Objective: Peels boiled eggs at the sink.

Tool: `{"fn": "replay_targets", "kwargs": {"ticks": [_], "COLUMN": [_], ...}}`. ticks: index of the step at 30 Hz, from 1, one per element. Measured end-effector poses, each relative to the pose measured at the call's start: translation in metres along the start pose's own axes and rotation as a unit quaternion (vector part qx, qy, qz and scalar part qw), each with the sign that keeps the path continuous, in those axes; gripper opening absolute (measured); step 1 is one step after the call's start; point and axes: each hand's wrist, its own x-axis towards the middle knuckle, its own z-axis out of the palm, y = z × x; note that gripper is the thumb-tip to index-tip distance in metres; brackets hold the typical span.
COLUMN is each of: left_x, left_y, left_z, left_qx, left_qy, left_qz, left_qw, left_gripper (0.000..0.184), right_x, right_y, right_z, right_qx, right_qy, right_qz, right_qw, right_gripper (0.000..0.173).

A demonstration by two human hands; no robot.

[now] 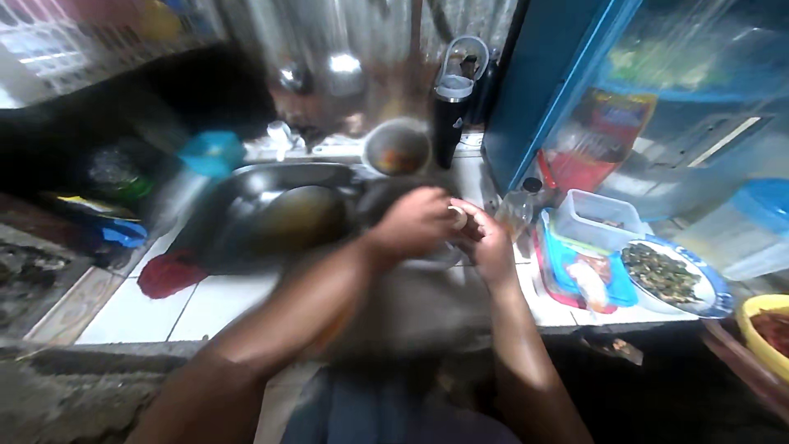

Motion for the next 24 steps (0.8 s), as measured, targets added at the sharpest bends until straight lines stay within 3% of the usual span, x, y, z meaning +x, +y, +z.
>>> {"fn": "replay_targets", "kwargs": {"ticks": [4,8,10,13,17,19,20,22,23,24], "left_x": [0.0,0.005,0.011,0.02,0.025,0.025,0.022,0.013,0.006,-0.001], "left_y": [0.002,-0.001,0.001,-0.002,-0.014,-0.025,-0.033,-0.05,-0.056,-0.059], "left_z": [0.002,0.001,-0.008,-0.025,-0.043,-0.049,-0.049,-0.041,-0.036,-0.033], "left_qx": [0.066,0.089,0.079,-0.019,-0.125,-0.121,-0.109,-0.094,-0.096,-0.107], "left_qy": [0.0,-0.036,-0.081,-0.133,-0.133,-0.198,-0.268,-0.451,-0.503,-0.505], "left_qz": [0.043,0.019,-0.07,-0.262,-0.308,-0.318,-0.327,-0.349,-0.362,-0.371], "left_qw": [0.997,0.995,0.991,0.956,0.934,0.919,0.9,0.816,0.779,0.772], "left_gripper": [0.014,0.01,0.011,0.019,0.016,0.026,0.031,0.041,0.039,0.035], "right_x": [-0.002,-0.005,-0.003,-0.002,-0.002,-0.002,-0.001,0.0,0.0,0.001], "right_y": [-0.001,-0.004,-0.003,-0.005,-0.008,-0.011,-0.012,-0.014,-0.013,-0.011], "right_z": [-0.001,0.001,0.002,0.003,0.006,0.01,0.013,0.02,0.025,0.028], "right_qx": [0.009,-0.008,0.017,0.072,0.085,0.077,0.08,0.099,0.11,0.118], "right_qy": [0.001,0.005,0.005,0.013,0.04,0.051,0.059,0.074,0.085,0.096], "right_qz": [0.003,0.023,0.044,0.047,0.013,0.011,0.016,0.022,0.019,0.012], "right_qw": [1.0,1.0,0.999,0.996,0.995,0.996,0.995,0.992,0.99,0.988], "right_gripper": [0.045,0.048,0.051,0.05,0.049,0.051,0.052,0.054,0.054,0.054]}}
